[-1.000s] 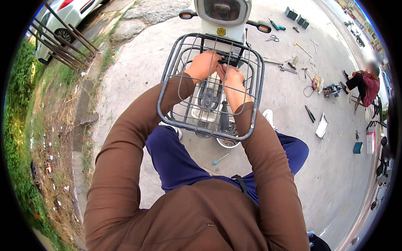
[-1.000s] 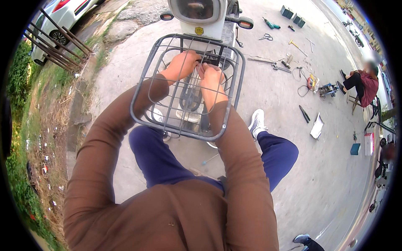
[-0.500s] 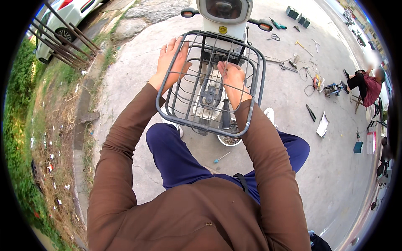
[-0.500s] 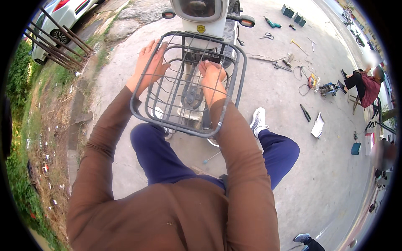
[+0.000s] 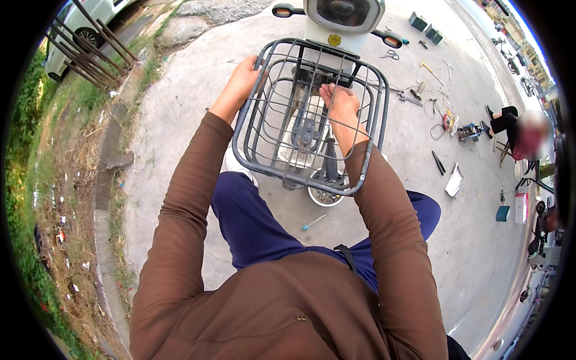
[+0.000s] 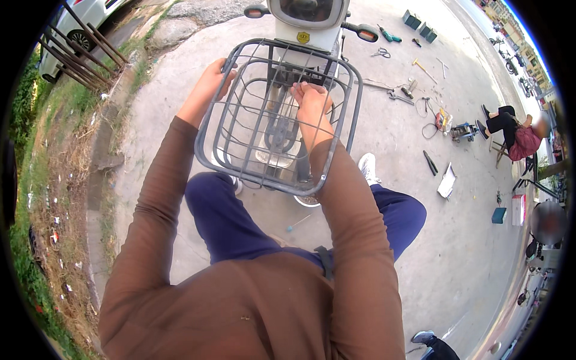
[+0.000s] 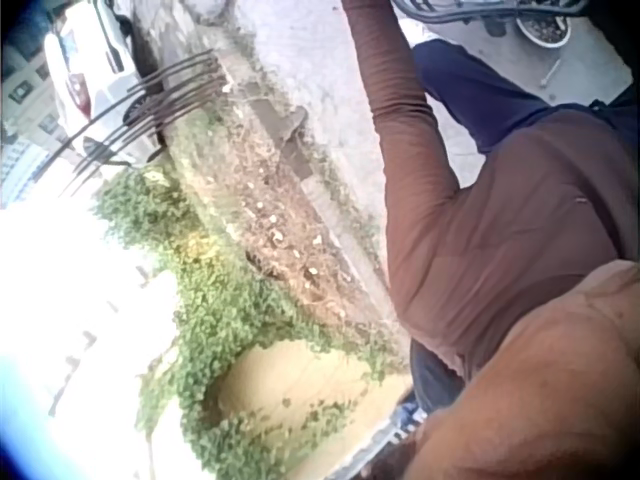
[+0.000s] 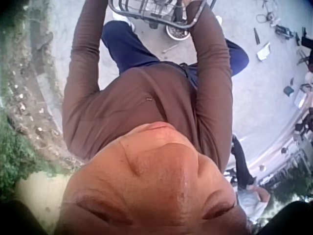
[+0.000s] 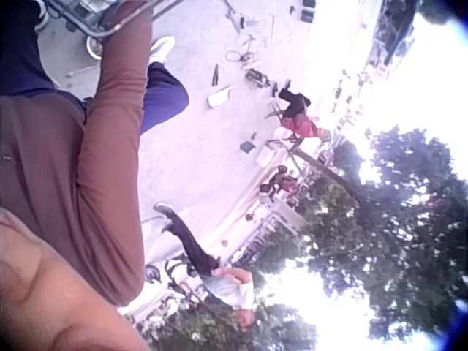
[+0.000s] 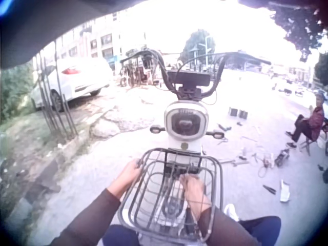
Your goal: The person attaches a metal basket to the front of a scooter using a screwdriver. They repeatedly tighten screws at multiple points on the basket frame, repositioning hands and tools as needed. The basket is secured to the scooter's front handlebar area.
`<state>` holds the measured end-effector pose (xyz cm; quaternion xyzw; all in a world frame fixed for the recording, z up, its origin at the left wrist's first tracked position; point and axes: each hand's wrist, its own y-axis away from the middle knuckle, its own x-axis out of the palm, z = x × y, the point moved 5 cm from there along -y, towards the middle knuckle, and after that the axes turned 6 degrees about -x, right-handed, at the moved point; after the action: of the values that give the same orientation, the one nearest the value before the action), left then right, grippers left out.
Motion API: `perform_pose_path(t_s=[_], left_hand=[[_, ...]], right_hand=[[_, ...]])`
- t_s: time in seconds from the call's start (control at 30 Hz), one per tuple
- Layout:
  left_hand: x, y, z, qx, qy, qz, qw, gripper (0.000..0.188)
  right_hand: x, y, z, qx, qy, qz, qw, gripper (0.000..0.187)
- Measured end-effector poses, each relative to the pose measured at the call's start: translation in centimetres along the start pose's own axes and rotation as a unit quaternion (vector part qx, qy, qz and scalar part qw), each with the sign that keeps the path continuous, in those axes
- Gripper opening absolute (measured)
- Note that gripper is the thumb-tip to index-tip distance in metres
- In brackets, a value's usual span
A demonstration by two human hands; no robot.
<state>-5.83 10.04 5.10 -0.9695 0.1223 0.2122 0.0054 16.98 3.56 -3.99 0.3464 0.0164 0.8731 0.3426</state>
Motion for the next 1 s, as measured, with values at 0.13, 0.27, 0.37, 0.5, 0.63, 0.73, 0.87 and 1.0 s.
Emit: perform_pose_path(t_s=[0.13,0.27,0.37,0.5,0.63,0.73,0.87,1.0], left_hand=[[-0.1,-0.1,0.2,-0.004,0.031,0.007,0.999,0.021],[0.3,0.1,-0.1,-0.013,0.063,0.022,0.998,0.02],[0.3,0.0,0.3,-0.023,0.076,0.03,0.996,0.019],[0.4,-0.3,0.5,-0.018,0.083,0.038,0.996,0.018],[0.4,-0.6,0.9,-0.013,0.098,0.047,0.994,0.014],[0.4,-0.6,0.7,-0.016,0.093,0.049,0.994,0.013],[0.5,-0.7,0.7,-0.018,0.1,0.049,0.994,0.013],[0.6,-0.5,0.5,-0.021,0.119,0.06,0.991,0.013]], right_hand=[[0.4,0.6,0.2,-0.001,-0.009,-0.022,1.0,0.013],[-0.3,-0.5,0.0,0.005,-0.044,-0.01,0.999,0.008],[-0.3,-0.6,-0.4,0.021,-0.078,0.006,0.997,0.008],[-0.2,-0.5,-0.1,0.014,-0.061,-0.004,0.998,0.012],[0.5,-0.3,0.2,0.003,-0.019,0.023,1.0,0.011],[0.6,0.0,0.3,-0.001,-0.021,0.014,1.0,0.012],[0.3,-0.3,0.0,-0.001,-0.028,0.018,0.999,0.013],[0.2,-0.4,-0.3,0.008,-0.056,0.028,0.998,0.011]])
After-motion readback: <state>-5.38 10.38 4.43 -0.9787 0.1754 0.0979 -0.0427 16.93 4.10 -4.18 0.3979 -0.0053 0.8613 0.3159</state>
